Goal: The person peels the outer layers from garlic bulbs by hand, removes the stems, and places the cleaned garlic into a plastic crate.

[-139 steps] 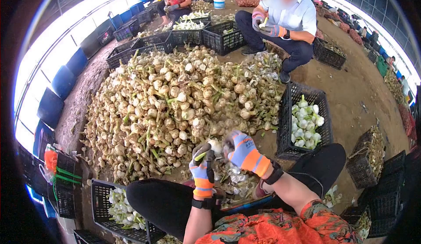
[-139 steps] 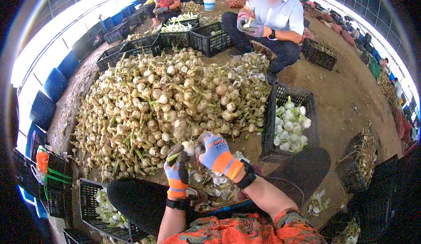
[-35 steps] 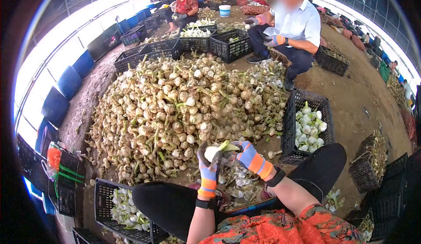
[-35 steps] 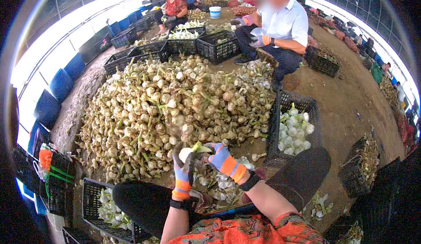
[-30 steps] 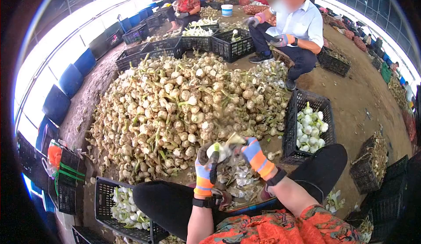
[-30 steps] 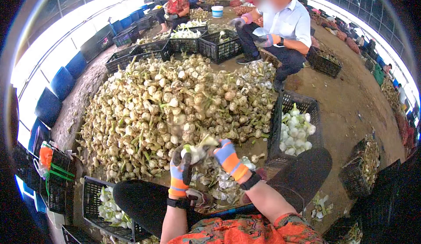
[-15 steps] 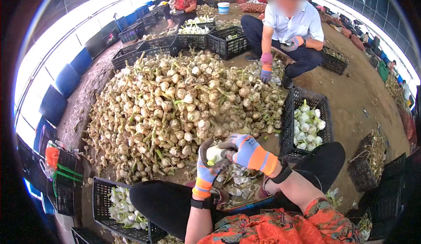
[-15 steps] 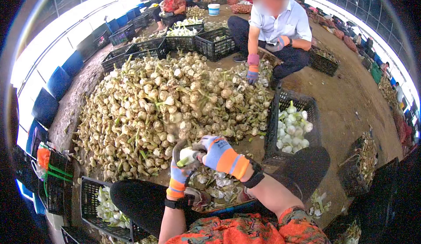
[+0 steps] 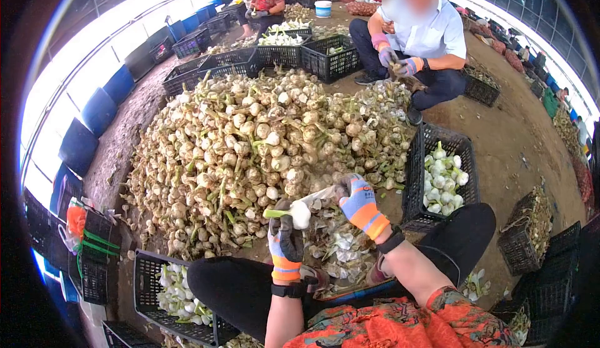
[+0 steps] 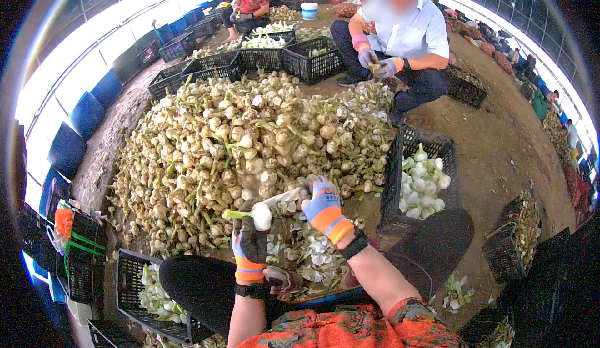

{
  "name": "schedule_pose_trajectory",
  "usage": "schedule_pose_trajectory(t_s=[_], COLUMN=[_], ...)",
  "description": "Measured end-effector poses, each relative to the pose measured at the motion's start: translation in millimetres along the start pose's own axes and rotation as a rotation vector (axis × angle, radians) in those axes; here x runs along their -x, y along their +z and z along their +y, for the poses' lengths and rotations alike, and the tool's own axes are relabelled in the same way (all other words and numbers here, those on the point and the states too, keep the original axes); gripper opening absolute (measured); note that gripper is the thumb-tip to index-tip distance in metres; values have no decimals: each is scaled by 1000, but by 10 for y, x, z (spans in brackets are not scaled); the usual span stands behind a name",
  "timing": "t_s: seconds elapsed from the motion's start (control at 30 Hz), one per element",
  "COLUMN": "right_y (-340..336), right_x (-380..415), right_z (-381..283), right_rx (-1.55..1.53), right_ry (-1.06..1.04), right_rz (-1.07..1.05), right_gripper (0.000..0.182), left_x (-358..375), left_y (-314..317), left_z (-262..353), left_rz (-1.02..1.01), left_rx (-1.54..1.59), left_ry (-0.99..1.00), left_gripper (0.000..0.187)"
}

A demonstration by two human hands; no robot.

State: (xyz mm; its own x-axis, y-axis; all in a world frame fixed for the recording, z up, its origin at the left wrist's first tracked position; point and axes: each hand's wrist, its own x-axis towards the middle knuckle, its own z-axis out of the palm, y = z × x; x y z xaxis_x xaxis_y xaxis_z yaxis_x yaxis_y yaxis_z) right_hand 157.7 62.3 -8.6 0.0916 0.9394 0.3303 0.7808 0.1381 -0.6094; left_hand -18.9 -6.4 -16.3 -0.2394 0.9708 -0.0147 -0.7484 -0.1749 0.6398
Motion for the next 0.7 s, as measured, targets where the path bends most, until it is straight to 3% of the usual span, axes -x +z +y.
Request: schedule_pose_trajectory(t_s=[0.03,0.1,0.17,0.27,0.33,0.37,0.43,0.47,0.53,0.6,0.67,0.7], right_y=[34,106,182,561,909,824,921,971,708,690,752,816], right_x=[-23,-57,76,402,619,655,630,624,523,475,487,515], right_z=[94,272,429,760,1077,1053,1261,1364,1574,2082,2608,2826], right_rx=[0,57,108,101,-377,-471,-480,-484,84,163,166,163], right_ry=[3,135,139,223,400,465,621,699,703,754,745,727], right_rz=[-1,-377,-446,-502,-621,-659,-671,-673,-246,-146,-239,-332], right_gripper=[37,31,29,31,32,34,35,36,35,34,33,33], left_x=[-8,-25,-62,-159,-169,-188,-233,-216,-7,-50,-148,-200], left_y=[-47,-56,-124,-283,-34,-22,-100,113,718,771,608,440], left_z=[-6,-44,-108,-239,-233,-336,-571,-615,-570,-656,-745,-814], left_rz=[-27,-21,-26,31,23,56,29,-192,-383,-382,-333,-180], left_rx=[-39,56,320,285,289,211,-64,34,125,-33,-98,-183], left_ry=[14,0,-86,-125,-112,-102,-157,-218,-347,-372,-352,-383], left_gripper=[32,32,34,38,37,37,37,44,51,58,55,50])
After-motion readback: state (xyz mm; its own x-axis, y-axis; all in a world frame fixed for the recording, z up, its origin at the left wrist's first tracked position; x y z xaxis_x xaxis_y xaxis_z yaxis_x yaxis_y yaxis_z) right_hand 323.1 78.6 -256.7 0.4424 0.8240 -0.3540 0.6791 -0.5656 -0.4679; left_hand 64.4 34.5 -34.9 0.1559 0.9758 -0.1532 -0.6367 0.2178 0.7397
